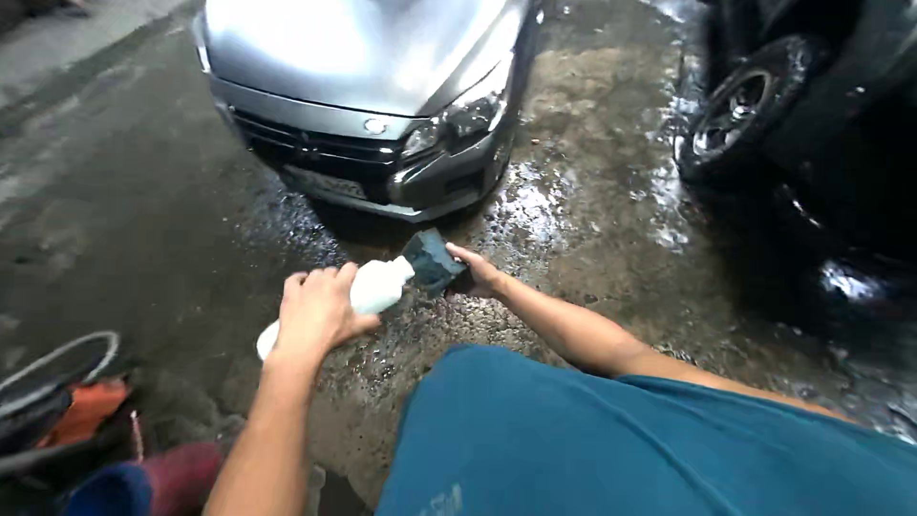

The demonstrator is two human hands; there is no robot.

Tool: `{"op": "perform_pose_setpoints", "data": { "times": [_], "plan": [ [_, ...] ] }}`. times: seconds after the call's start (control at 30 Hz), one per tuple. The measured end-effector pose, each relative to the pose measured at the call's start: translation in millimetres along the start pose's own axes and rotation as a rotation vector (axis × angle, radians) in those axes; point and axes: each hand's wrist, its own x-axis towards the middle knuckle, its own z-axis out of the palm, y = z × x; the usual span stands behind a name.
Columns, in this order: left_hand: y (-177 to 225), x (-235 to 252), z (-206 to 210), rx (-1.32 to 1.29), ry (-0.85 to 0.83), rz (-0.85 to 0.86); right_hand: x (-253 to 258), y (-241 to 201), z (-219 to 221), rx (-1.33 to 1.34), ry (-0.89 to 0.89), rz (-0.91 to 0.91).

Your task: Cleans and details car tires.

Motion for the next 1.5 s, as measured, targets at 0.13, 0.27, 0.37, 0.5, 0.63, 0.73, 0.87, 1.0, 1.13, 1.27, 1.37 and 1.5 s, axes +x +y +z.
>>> {"op": "perform_pose_setpoints", "data": {
  "times": [0.13, 0.27, 0.37, 0.5, 0.63, 0.73, 0.87, 1.0, 1.13, 1.27, 1.37, 1.5],
  "plan": [
    [49, 116, -41, 0.17, 0.073, 0.26, -4, -55, -50, 0.001, 0.12, -0.142],
    [91, 230, -73, 0.306, 0.098, 0.446, 4, -113, -101, -0.06, 0.229, -0.223],
    [117, 317, -99, 0.334, 0.14, 0.55, 13, -143, -145, -0.108, 0.28, -0.316],
    [161, 421, -151, 0.354, 0.179, 0.686, 3, -204, -185, 0.09, 0.429, -0.377],
    [216, 504, -214, 0.429, 0.35, 0.862, -12, -273, -242, 0.328, 0.55, -0.477],
    [272, 545, -243, 0.525, 0.423, 1.031, 6, -304, -306, 0.469, 0.462, -0.642],
    [351, 606, -255, 0.618, 0.517, 1.237, 12, -346, -366, 0.545, 0.387, -0.749],
    [432, 676, -268, 0.767, 0.571, 1.326, -2, -395, -434, 0.513, 0.452, -0.666],
    [511, 735, -291, 0.859, 0.549, 1.345, -13, -460, -535, 0.442, 0.221, -0.705],
    [572, 790, -330, 0.881, 0.547, 1.324, -26, -532, -604, 0.479, 0.186, -0.635],
    [596, 830, -358, 0.883, 0.501, 1.262, -18, -574, -644, 0.539, 0.128, -0.612],
    [611, 886, -381, 0.877, 0.474, 1.188, 7, -616, -685, 0.602, 0.125, -0.584]
  ]
}}
